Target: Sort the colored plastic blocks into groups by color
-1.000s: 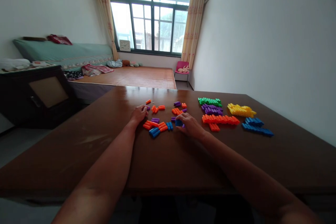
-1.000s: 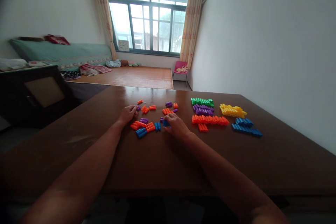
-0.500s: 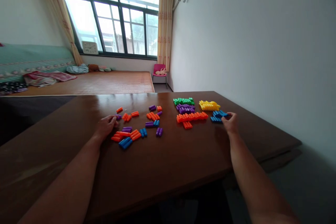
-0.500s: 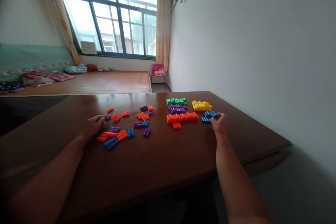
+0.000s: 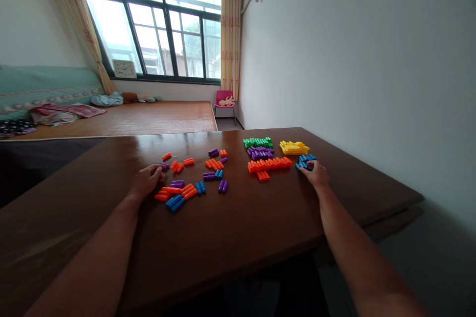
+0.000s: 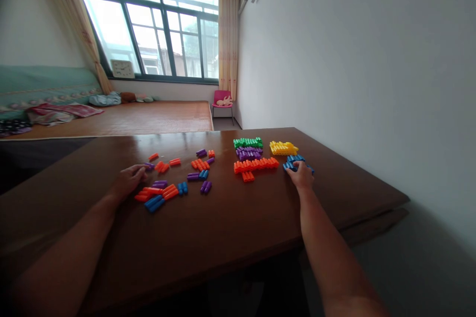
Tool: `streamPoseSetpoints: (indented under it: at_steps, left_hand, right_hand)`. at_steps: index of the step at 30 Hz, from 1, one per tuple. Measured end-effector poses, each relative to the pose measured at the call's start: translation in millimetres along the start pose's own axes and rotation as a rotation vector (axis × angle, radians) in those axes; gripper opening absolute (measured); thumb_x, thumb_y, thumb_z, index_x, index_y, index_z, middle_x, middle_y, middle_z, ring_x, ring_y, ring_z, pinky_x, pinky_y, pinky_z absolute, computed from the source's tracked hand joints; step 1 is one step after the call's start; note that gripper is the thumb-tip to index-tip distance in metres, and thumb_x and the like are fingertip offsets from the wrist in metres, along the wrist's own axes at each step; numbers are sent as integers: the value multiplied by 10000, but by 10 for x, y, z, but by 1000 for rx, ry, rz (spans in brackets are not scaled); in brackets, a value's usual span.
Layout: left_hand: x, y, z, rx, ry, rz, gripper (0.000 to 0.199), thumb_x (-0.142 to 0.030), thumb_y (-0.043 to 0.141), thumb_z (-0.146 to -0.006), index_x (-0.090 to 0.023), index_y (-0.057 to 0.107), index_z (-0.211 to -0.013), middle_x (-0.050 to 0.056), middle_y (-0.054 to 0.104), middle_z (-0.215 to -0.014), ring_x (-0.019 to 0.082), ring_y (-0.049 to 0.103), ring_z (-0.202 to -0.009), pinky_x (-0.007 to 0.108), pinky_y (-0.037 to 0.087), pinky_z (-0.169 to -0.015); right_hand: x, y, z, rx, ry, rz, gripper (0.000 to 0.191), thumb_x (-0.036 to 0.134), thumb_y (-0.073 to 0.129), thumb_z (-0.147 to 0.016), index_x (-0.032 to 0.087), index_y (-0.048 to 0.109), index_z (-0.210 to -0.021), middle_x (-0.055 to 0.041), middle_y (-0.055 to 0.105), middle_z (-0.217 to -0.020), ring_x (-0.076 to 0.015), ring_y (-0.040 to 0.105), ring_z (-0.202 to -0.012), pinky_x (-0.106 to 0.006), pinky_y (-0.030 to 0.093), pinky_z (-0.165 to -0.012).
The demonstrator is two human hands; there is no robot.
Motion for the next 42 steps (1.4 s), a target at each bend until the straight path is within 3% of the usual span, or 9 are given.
streamPoseSetpoints:
  at_steps: [8, 12, 15, 20, 23, 27, 32, 37, 42]
  left_hand:
    - [-28, 10, 39, -15, 22, 38, 434, -450, 431, -820, -163, 696, -1010, 18, 686, -659, 176, 623, -595, 261, 448, -547]
    - [-39, 52, 51, -6, 28, 58, 400, -416, 418, -837, -167, 692, -990, 22, 683, -665, 169, 623, -599, 258, 440, -550]
    - [-6, 76, 49, -17, -6, 89, 371, -390, 425, -842, -174, 689, -987, 17, 680, -655, 161, 624, -586, 254, 450, -566]
    - [-22, 106, 78, -3, -25, 109, 344, -355, 424, -863, -177, 687, -996, 15, 680, -669, 152, 630, -585, 250, 447, -568]
    - [-46, 109, 98, 8, -31, 102, 330, -336, 424, -877, -177, 686, -1000, 15, 688, -690, 147, 641, -601, 250, 452, -588]
    - [-51, 114, 101, 11, -43, 87, 327, -329, 426, -891, -177, 689, -1013, 25, 701, -709, 149, 643, -602, 253, 452, -584]
    - [-32, 131, 77, 23, -50, 62, 334, -332, 425, -896, -180, 692, -1028, 40, 718, -725, 157, 654, -618, 258, 450, -585]
    - [3, 120, 42, 21, -42, 31, 368, -386, 425, -872, -192, 696, -1029, 29, 717, -719, 167, 650, -625, 258, 446, -574]
    - [-7, 96, 7, 29, 5, 20, 427, -442, 414, -838, -181, 693, -1028, 21, 701, -702, 188, 648, -637, 271, 459, -582]
  right_hand:
    - [212, -313, 107, -236, -159, -141, 348, 416, 476, -829, 161, 615, -1020, -122, 679, -935, -247, 607, -849, -404, 468, -791]
    - [816, -496, 374, -348, -382, -141, 326, 304, 418, -882, 137, 609, -1086, -151, 663, -1020, -276, 577, -971, -432, 440, -875]
    - [1653, -377, 823, -179, -692, -200, 287, 283, 427, -915, 160, 607, -1101, -125, 662, -1060, -258, 575, -998, -414, 436, -911]
    - [3065, 34, 1985, 367, -1108, -370, 247, 262, 463, -941, 230, 606, -1140, -78, 653, -1142, -221, 580, -1069, -385, 460, -932]
    - [3693, 148, 2586, 576, -1224, -458, 292, 258, 496, -936, 243, 590, -1211, -78, 626, -1214, -207, 563, -1131, -375, 458, -963]
    - [4249, 280, 3103, 660, -1291, -370, 394, 355, 571, -902, 218, 564, -1272, -117, 587, -1257, -245, 533, -1156, -404, 445, -976]
    - [4424, 390, 3306, 652, -1287, -235, 303, 283, 613, -870, 222, 611, -1166, -126, 558, -1245, -277, 507, -1117, -457, 432, -965]
    - [4204, 281, 3231, 759, -1318, -354, 237, 192, 621, -857, 229, 610, -1090, -80, 605, -1171, -228, 512, -1098, -406, 419, -971]
    - [3760, 53, 2465, 643, -1158, -576, 249, 287, 577, -897, 244, 584, -1142, -63, 613, -1227, -201, 542, -1131, -357, 438, -967]
Point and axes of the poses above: each hand's wrist, its own z-axis away from the middle knuckle, its own y-axis out of the palm, x = y × z, the point moved 10 cm from there along -z, towards the middle knuckle
